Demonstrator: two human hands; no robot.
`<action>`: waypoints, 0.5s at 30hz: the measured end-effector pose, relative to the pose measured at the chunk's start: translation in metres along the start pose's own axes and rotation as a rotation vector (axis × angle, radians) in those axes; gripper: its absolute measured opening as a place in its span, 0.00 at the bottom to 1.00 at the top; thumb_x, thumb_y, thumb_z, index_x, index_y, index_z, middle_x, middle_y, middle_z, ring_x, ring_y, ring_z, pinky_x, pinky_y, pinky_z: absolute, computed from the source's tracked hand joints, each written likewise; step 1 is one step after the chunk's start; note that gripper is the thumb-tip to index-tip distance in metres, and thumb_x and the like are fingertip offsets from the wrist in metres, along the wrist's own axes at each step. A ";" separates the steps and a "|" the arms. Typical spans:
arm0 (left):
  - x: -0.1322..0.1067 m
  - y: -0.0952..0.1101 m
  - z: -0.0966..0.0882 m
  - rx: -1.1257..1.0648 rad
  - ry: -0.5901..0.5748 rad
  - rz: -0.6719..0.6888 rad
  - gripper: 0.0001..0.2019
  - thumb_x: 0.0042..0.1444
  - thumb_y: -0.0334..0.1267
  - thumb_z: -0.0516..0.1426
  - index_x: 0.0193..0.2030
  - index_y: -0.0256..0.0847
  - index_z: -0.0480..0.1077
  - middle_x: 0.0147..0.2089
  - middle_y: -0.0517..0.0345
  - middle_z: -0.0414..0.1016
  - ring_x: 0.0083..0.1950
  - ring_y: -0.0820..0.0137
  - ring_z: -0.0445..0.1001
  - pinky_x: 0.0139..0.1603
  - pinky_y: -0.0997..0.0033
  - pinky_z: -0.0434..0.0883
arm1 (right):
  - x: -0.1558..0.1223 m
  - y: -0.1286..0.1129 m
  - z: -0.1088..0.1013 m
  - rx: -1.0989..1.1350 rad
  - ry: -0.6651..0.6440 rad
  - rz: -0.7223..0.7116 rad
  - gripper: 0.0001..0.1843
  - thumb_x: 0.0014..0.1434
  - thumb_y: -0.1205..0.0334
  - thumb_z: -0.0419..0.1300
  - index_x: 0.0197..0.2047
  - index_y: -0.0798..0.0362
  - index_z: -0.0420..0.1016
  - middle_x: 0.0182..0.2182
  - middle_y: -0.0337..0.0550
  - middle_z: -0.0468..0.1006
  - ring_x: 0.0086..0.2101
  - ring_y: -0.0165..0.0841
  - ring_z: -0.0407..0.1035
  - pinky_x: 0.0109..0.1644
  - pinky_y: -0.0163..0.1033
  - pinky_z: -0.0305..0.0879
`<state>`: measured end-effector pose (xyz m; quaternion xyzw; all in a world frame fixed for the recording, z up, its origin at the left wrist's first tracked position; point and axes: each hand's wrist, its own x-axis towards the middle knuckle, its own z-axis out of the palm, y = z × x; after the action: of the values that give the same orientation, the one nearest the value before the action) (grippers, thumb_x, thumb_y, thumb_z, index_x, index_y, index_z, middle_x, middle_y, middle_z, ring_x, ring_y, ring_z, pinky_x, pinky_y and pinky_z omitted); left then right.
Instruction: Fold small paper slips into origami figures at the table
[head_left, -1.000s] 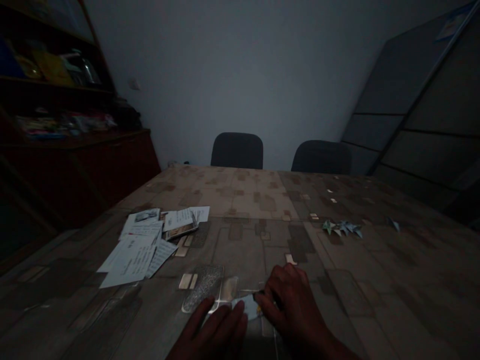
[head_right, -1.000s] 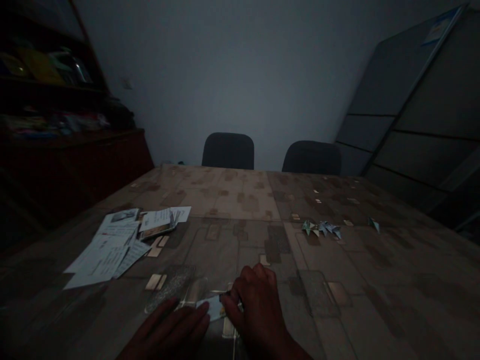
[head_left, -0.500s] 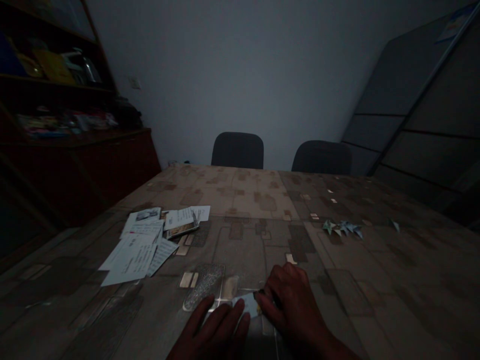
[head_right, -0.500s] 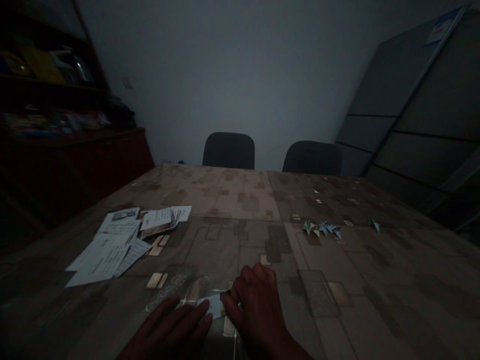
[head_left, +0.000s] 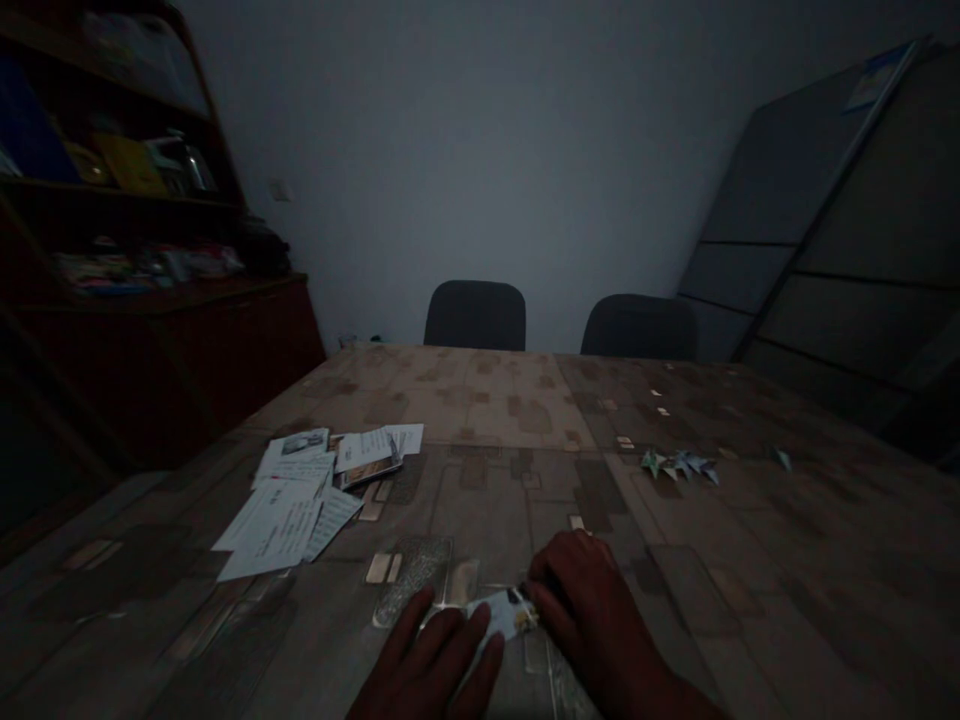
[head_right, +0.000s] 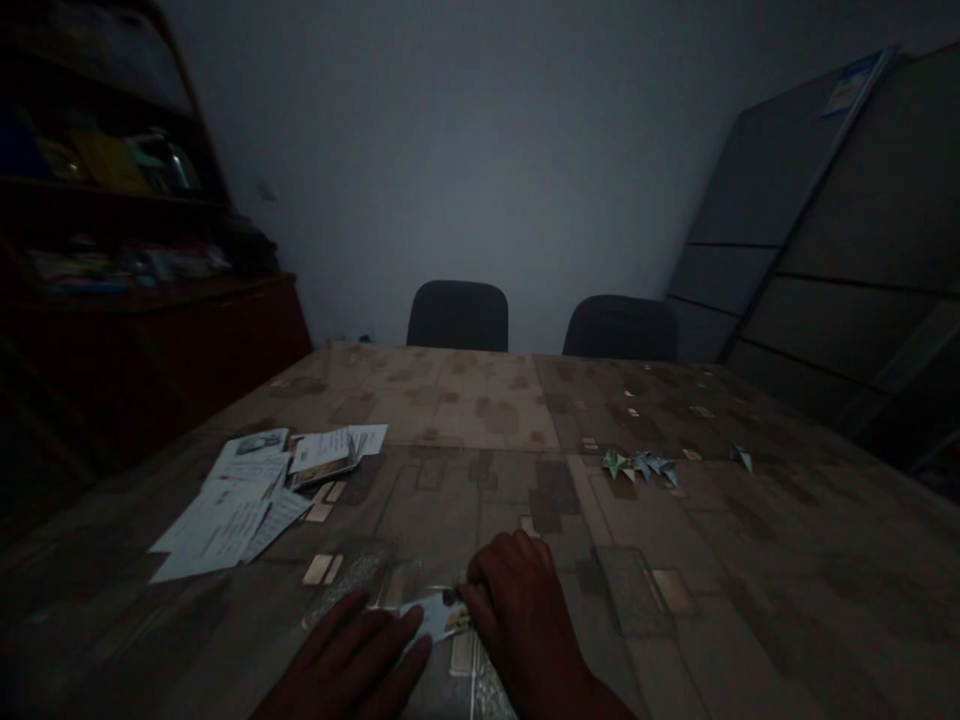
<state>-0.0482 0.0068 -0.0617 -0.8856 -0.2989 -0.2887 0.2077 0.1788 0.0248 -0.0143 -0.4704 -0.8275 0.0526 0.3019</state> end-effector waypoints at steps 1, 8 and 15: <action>0.001 0.000 0.001 0.004 0.008 0.011 0.09 0.69 0.37 0.51 0.48 0.46 0.72 0.47 0.61 0.80 0.44 0.68 0.72 0.66 0.56 0.51 | -0.001 0.000 -0.003 -0.015 0.021 -0.113 0.04 0.65 0.68 0.59 0.36 0.52 0.72 0.31 0.41 0.76 0.33 0.35 0.66 0.40 0.41 0.58; 0.009 0.002 -0.002 0.004 0.072 -0.008 0.11 0.69 0.34 0.49 0.44 0.45 0.73 0.42 0.60 0.80 0.41 0.69 0.72 0.65 0.57 0.52 | -0.010 -0.006 -0.008 -0.176 0.019 -0.485 0.19 0.74 0.65 0.44 0.39 0.53 0.75 0.28 0.40 0.80 0.29 0.34 0.67 0.38 0.43 0.60; 0.007 0.003 -0.004 0.022 0.022 -0.007 0.10 0.70 0.37 0.50 0.48 0.45 0.72 0.44 0.60 0.80 0.42 0.68 0.72 0.64 0.57 0.53 | -0.009 -0.008 -0.008 -0.202 0.019 -0.499 0.16 0.73 0.66 0.47 0.41 0.51 0.76 0.30 0.41 0.81 0.30 0.34 0.69 0.42 0.44 0.62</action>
<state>-0.0436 0.0054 -0.0544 -0.8789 -0.3030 -0.2957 0.2196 0.1806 0.0119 -0.0093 -0.2800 -0.9161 -0.1108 0.2648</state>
